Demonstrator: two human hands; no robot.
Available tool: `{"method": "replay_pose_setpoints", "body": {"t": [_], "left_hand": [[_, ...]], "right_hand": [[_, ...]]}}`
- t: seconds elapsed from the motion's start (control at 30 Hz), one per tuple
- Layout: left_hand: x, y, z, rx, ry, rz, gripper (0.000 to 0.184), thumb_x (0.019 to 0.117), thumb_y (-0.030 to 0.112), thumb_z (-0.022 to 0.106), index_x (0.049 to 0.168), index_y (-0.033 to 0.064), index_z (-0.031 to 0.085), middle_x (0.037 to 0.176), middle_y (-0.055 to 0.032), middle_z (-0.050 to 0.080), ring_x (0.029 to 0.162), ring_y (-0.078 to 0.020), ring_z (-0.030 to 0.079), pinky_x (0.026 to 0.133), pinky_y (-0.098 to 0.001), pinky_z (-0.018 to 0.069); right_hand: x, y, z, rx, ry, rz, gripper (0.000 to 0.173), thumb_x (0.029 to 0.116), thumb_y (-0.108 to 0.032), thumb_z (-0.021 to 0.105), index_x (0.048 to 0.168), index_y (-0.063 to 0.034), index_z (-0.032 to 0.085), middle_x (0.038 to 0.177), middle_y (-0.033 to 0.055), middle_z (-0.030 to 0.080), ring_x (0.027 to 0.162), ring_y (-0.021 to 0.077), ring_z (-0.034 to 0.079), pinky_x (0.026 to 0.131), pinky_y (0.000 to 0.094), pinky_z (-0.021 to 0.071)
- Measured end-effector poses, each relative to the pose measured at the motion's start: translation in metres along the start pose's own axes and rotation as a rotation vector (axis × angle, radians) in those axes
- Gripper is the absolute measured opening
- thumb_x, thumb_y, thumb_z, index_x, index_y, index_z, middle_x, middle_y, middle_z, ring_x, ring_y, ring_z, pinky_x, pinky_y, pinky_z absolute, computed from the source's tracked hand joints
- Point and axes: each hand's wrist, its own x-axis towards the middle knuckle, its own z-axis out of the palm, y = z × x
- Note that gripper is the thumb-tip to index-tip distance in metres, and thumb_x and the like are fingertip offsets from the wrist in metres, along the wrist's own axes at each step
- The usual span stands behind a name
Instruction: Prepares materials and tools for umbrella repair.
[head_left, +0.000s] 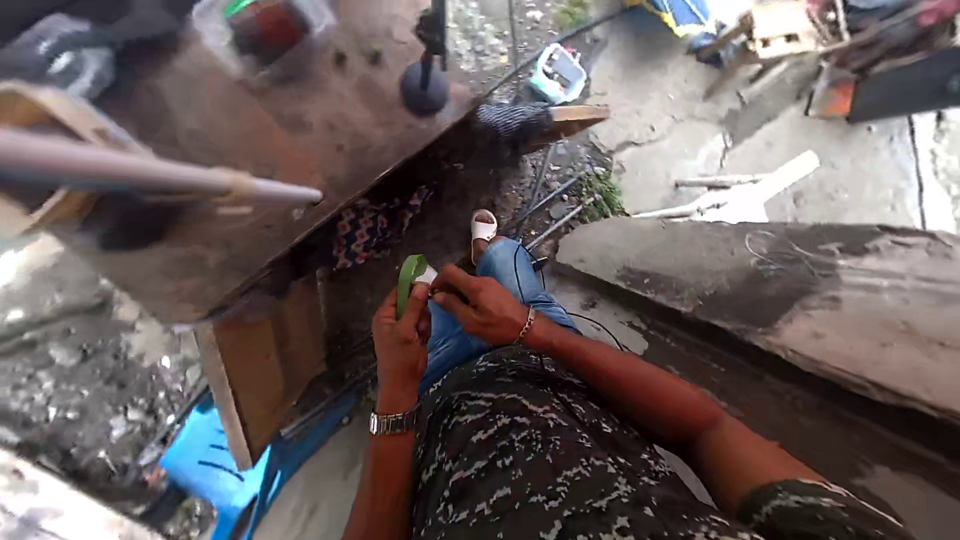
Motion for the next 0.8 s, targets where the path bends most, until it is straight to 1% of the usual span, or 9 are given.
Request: {"method": "replay_pose_setpoints", "body": {"t": [0.07, 0.17, 0.27, 0.37, 0.43, 0.5, 0.63, 0.7, 0.8], "left_hand": [[0.01, 0.004, 0.012, 0.041, -0.019, -0.064, 0.018, 0.1067, 0.019, 0.054, 0.107, 0.0039, 0.064, 0.063, 0.0032, 0.051, 0.045, -0.0029, 0.041, 0.041, -0.0171, 0.0378], [0.031, 0.008, 0.024, 0.339, -0.055, -0.071, 0.023, 0.1044, 0.026, 0.06, 0.113, 0.0045, 0.064, 0.065, 0.0042, 0.052, 0.045, -0.004, 0.042, 0.041, -0.0188, 0.0398], [0.056, -0.001, 0.045, 0.684, -0.078, -0.052, 0.039, 0.0998, 0.042, 0.064, 0.11, 0.0043, 0.068, 0.063, 0.0015, 0.053, 0.047, -0.0088, 0.046, 0.045, -0.0272, 0.044], [0.08, -0.024, 0.086, 0.765, -0.148, -0.154, 0.046, 0.1085, 0.042, 0.045, 0.113, 0.0016, 0.067, 0.067, -0.0015, 0.053, 0.051, -0.011, 0.046, 0.048, -0.0298, 0.044], [0.096, -0.04, 0.122, 0.678, -0.176, -0.243, 0.047, 0.111, 0.039, 0.036, 0.111, 0.002, 0.065, 0.064, 0.0014, 0.053, 0.048, -0.0062, 0.046, 0.045, -0.0229, 0.042], [0.115, -0.055, 0.166, 0.582, -0.199, -0.331, 0.047, 0.1105, 0.034, 0.029, 0.11, 0.0031, 0.063, 0.064, 0.0034, 0.057, 0.048, -0.0026, 0.048, 0.044, -0.0177, 0.0421], [0.154, -0.074, 0.256, 0.597, -0.353, -0.446, 0.032, 0.0986, 0.024, 0.048, 0.117, 0.0009, 0.061, 0.071, 0.0026, 0.057, 0.053, -0.0039, 0.051, 0.048, -0.0197, 0.0454], [0.18, -0.079, 0.299, 0.652, -0.503, -0.507, 0.037, 0.0928, 0.02, 0.061, 0.124, -0.0005, 0.061, 0.08, -0.0009, 0.064, 0.06, -0.0071, 0.056, 0.057, -0.0249, 0.0508], [0.221, -0.09, 0.364, 0.719, -0.594, -0.564, 0.028, 0.0974, 0.012, 0.056, 0.121, -0.0002, 0.064, 0.092, -0.005, 0.069, 0.065, -0.0092, 0.059, 0.062, -0.0272, 0.0529]], "right_hand": [[-0.009, 0.014, -0.035, -0.037, 0.067, -0.017, 0.026, 0.1083, -0.022, 0.048, 0.123, -0.0059, 0.062, 0.087, 0.01, 0.068, 0.074, 0.0221, 0.068, 0.07, 0.0452, 0.058], [-0.033, 0.062, -0.105, -0.068, 0.427, 0.043, 0.027, 0.1071, -0.019, 0.051, 0.128, -0.0057, 0.06, 0.091, 0.0096, 0.069, 0.072, 0.0203, 0.067, 0.067, 0.0432, 0.0599], [-0.053, 0.145, -0.18, -0.021, 0.827, 0.242, 0.03, 0.1072, -0.019, 0.051, 0.132, -0.003, 0.055, 0.099, 0.0141, 0.07, 0.079, 0.0236, 0.07, 0.074, 0.046, 0.0607], [-0.068, 0.241, -0.239, 0.091, 1.028, 0.605, 0.035, 0.1063, -0.021, 0.049, 0.134, 0.0, 0.054, 0.115, 0.021, 0.068, 0.101, 0.0317, 0.069, 0.091, 0.0522, 0.0558], [-0.072, 0.294, -0.269, 0.23, 1.047, 0.783, 0.037, 0.1043, -0.02, 0.052, 0.133, 0.0023, 0.056, 0.123, 0.0219, 0.066, 0.11, 0.0311, 0.067, 0.098, 0.05, 0.0531], [-0.071, 0.338, -0.299, 0.334, 1.029, 0.814, 0.033, 0.1051, -0.019, 0.05, 0.128, 0.0045, 0.058, 0.113, 0.0212, 0.066, 0.094, 0.0288, 0.067, 0.085, 0.0473, 0.0555], [-0.072, 0.398, -0.348, 0.493, 0.968, 0.721, 0.034, 0.1098, -0.022, 0.043, 0.131, 0.0012, 0.056, 0.091, 0.0124, 0.064, 0.066, 0.018, 0.063, 0.061, 0.0363, 0.0569], [-0.082, 0.419, -0.37, 0.479, 0.951, 0.765, 0.036, 0.1096, -0.025, 0.042, 0.133, -0.0015, 0.057, 0.094, 0.0129, 0.065, 0.071, 0.0195, 0.063, 0.065, 0.0391, 0.0566], [-0.111, 0.439, -0.392, 0.466, 0.909, 0.917, 0.037, 0.1092, -0.028, 0.045, 0.132, -0.0015, 0.057, 0.098, 0.0169, 0.066, 0.078, 0.0269, 0.065, 0.074, 0.0481, 0.056]]}}
